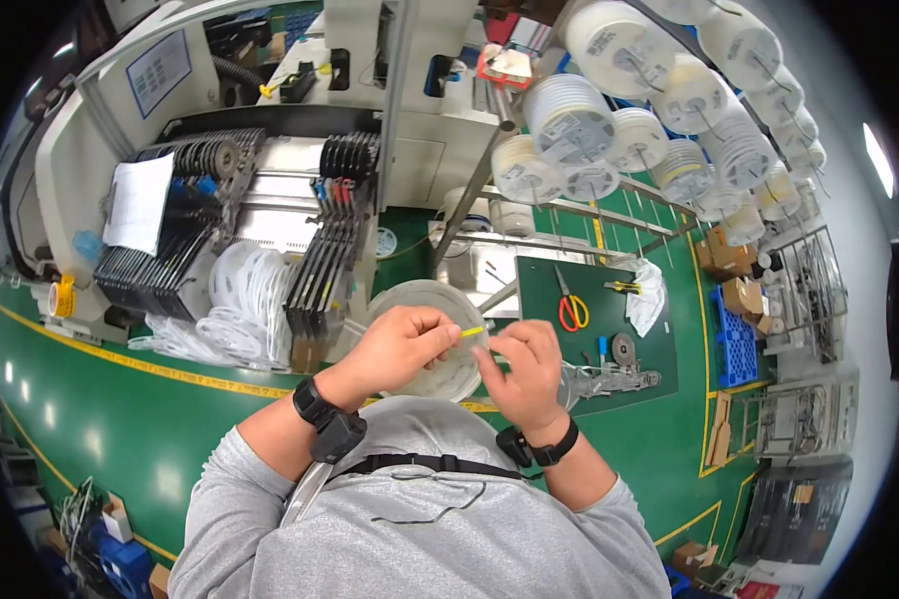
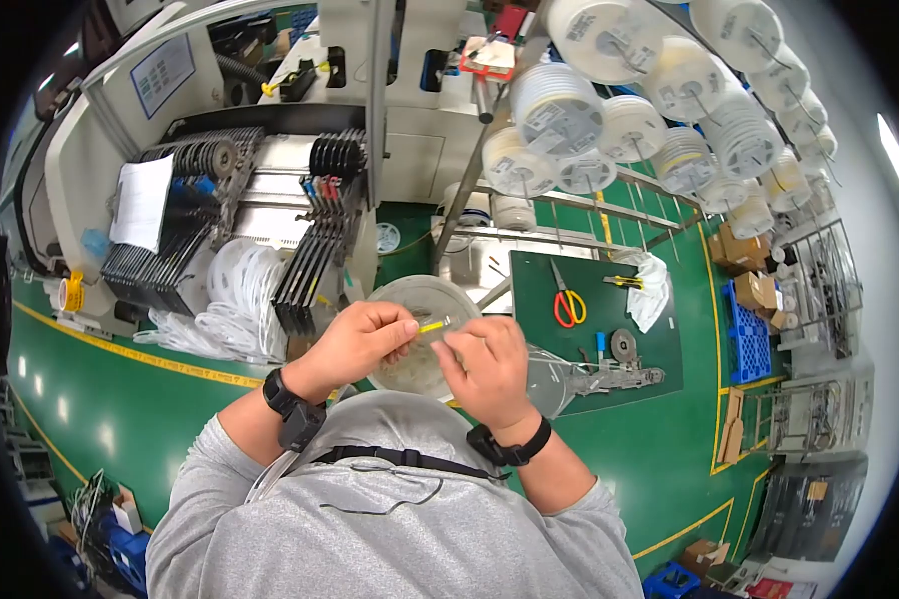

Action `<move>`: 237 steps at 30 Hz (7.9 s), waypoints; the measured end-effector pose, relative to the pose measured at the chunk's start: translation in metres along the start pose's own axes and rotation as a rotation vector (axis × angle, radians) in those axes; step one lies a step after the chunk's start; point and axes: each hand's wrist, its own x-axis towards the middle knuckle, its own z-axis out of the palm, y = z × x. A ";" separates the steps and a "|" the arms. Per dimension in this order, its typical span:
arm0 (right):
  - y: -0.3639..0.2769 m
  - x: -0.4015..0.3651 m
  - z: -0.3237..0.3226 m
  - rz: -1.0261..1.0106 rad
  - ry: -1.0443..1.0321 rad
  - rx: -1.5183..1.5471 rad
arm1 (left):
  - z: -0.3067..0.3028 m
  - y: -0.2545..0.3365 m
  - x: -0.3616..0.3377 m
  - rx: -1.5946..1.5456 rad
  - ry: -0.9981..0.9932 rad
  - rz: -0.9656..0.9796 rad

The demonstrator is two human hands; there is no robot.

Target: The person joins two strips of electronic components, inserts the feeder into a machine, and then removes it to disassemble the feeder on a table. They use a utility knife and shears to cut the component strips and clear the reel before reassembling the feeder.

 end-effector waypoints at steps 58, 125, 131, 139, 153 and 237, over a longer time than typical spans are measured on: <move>0.009 -0.028 -0.014 1.291 0.206 1.499 | 0.061 -0.002 0.009 0.378 0.139 0.308; 0.045 -0.085 0.081 0.852 -0.635 0.467 | -0.014 -0.057 -0.010 -0.340 0.318 -0.101; 0.067 -0.123 0.125 0.592 -0.543 0.266 | -0.014 -0.058 -0.022 -0.256 0.334 -0.138; 0.065 -0.109 0.109 0.831 -0.624 0.486 | -0.009 -0.046 -0.015 -0.127 0.285 -0.114; 0.023 -0.017 0.045 1.139 -0.260 1.593 | 0.009 -0.020 0.003 0.105 0.125 -0.051; 0.007 -0.002 0.038 0.944 -0.264 1.319 | 0.021 -0.036 0.015 -0.535 0.016 -0.050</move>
